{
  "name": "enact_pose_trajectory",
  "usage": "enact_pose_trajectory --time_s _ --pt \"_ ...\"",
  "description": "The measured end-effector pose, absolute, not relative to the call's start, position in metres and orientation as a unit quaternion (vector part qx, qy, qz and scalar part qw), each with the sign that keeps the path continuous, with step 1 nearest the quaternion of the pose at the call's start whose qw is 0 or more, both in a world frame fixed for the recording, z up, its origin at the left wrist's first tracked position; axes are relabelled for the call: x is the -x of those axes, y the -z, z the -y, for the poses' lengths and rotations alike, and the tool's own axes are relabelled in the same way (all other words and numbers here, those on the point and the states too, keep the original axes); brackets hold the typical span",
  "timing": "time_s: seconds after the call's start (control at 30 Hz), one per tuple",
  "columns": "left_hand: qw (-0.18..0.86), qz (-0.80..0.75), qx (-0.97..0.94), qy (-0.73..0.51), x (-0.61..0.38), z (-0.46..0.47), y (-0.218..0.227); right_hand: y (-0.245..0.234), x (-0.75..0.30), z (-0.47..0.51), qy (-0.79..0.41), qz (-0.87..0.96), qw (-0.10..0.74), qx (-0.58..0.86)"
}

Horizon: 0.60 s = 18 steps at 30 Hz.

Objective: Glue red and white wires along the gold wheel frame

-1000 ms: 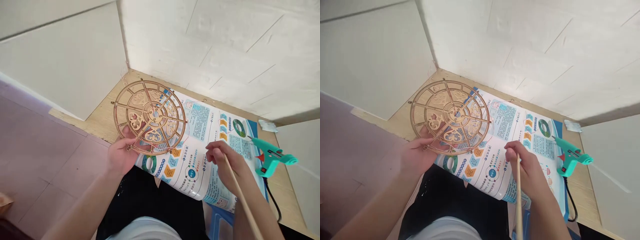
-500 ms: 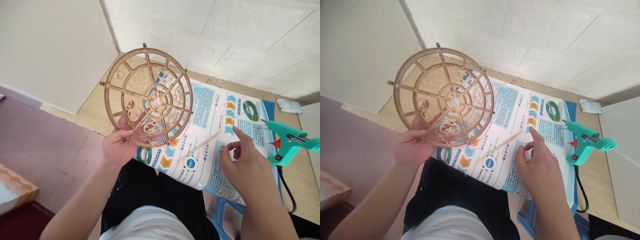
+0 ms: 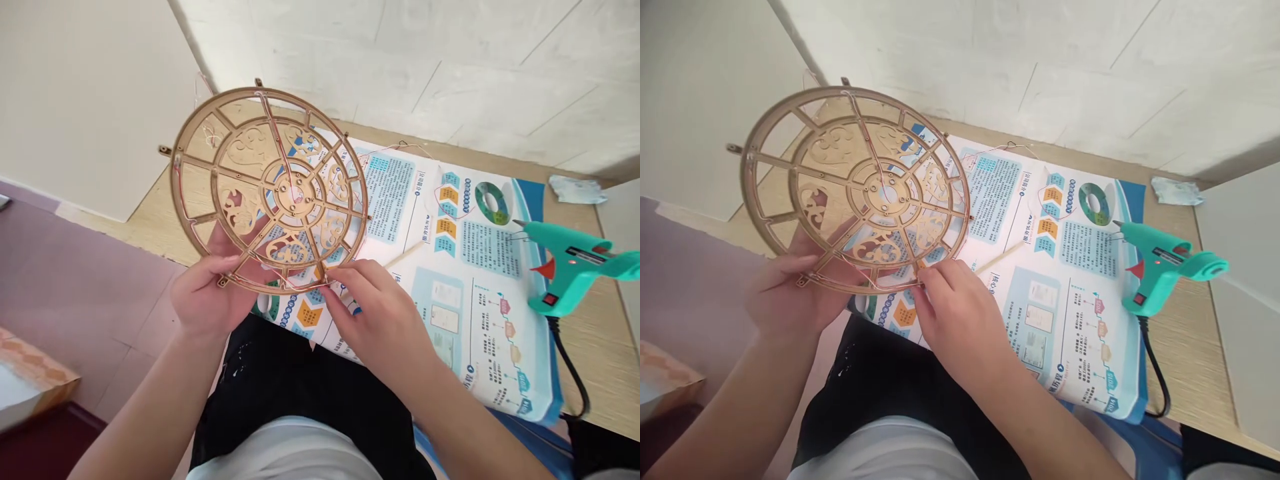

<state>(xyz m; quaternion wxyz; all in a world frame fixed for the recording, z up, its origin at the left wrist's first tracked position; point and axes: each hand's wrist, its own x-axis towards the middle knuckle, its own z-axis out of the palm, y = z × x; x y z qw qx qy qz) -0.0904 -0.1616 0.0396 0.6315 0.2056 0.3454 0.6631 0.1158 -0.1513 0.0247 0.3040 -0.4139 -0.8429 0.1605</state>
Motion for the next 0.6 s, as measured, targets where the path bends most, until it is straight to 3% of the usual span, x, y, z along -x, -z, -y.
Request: enact_pose_trajectory --time_s 0.37,0.6 --pt "0.631 -0.39 -0.18 -0.646 0.101 0.16 -0.018 -0.013 -0.111 0.153 -0.214 0.792 0.371 0.435" --pt "0.612 -0.414 -0.166 -0.653 0.105 0.161 -0.003 -0.009 -0.107 0.15 -0.214 0.782 0.356 0.465"
